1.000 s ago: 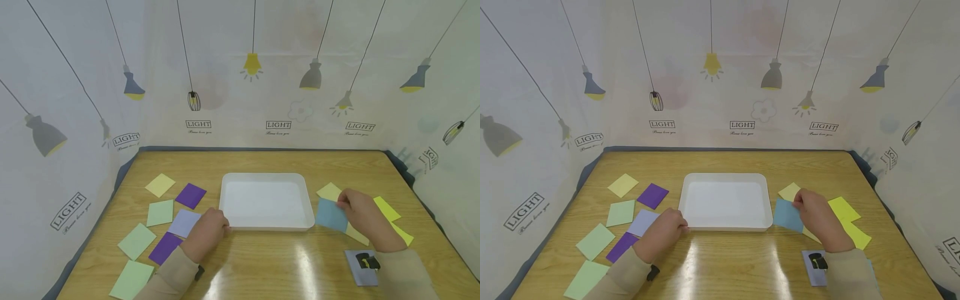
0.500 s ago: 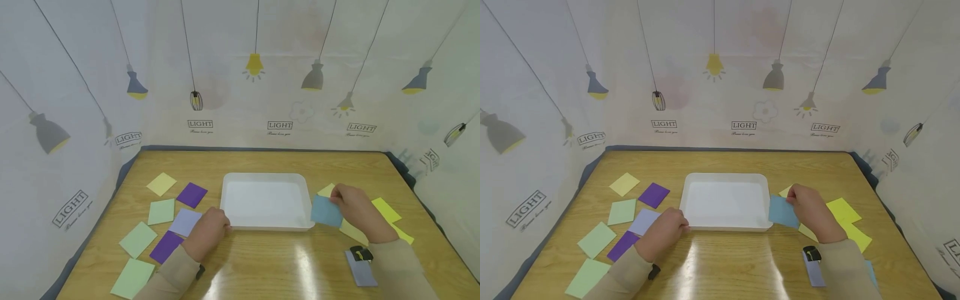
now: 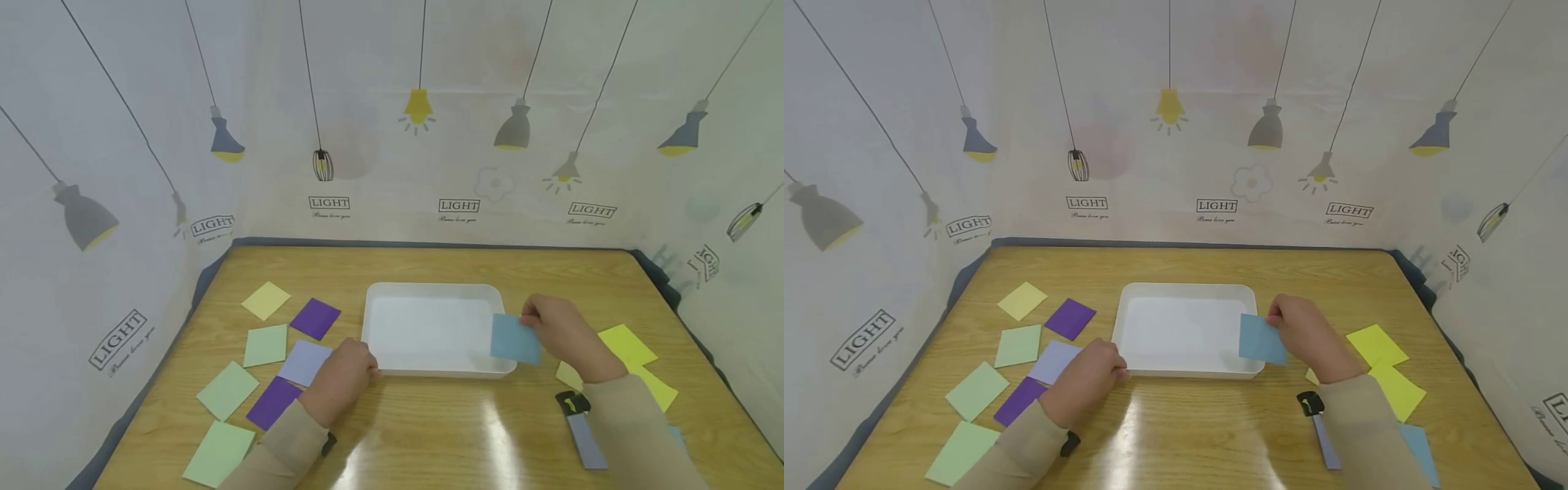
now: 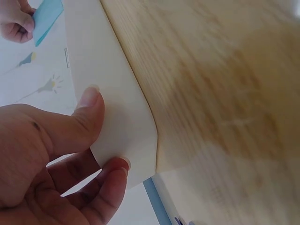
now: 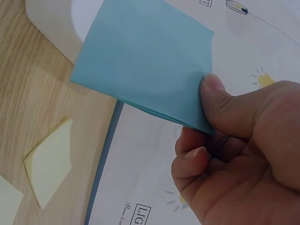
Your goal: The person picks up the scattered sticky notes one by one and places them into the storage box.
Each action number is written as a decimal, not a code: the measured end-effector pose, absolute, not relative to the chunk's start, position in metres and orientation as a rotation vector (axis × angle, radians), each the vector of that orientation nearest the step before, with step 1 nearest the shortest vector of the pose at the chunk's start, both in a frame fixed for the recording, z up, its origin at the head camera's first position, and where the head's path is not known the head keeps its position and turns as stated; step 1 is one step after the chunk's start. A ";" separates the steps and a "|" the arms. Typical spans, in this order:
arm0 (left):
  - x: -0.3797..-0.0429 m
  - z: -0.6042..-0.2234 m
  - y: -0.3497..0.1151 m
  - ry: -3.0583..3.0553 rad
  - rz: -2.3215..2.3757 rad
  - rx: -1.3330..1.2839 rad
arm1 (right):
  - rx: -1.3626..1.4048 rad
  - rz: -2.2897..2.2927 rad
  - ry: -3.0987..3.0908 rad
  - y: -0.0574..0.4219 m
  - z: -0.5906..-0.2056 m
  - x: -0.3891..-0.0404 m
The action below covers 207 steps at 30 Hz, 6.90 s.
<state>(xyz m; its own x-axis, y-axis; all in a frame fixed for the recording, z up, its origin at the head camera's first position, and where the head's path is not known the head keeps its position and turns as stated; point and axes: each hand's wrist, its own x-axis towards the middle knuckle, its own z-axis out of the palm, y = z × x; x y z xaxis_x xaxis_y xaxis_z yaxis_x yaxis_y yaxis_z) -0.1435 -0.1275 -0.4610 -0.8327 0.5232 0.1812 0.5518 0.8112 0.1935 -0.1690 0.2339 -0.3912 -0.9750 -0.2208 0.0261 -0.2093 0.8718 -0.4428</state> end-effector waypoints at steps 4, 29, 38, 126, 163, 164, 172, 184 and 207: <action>-0.145 -0.463 -0.128 -2.887 -0.359 -0.841 | -0.364 -0.728 2.996 0.228 -0.393 -0.172; -0.147 -0.463 -0.127 -2.949 -0.401 -0.777 | -0.362 -0.790 2.861 0.208 -0.411 -0.189; -0.146 -0.460 -0.125 -2.969 -0.400 -0.766 | -0.353 -0.784 2.818 0.205 -0.420 -0.193; -0.147 -0.462 -0.123 -3.007 -0.435 -0.717 | -0.407 -0.419 2.779 0.189 -0.448 -0.212; -0.146 -0.462 -0.122 -2.989 -0.493 -0.721 | -0.481 -0.738 2.998 0.212 -0.439 -0.157; -0.146 -0.462 -0.123 -2.988 -0.490 -0.722 | -0.469 -0.749 2.991 0.214 -0.439 -0.155; -0.147 -0.463 -0.124 -2.955 -0.445 -0.759 | -0.393 -0.809 2.965 0.231 -0.438 -0.145; -0.147 -0.464 -0.123 -2.963 -0.414 -0.780 | -0.327 -0.690 2.976 0.260 -0.442 -0.131; -0.147 -0.463 -0.123 -2.947 -0.457 -0.754 | -0.355 -0.622 2.903 0.299 -0.452 -0.123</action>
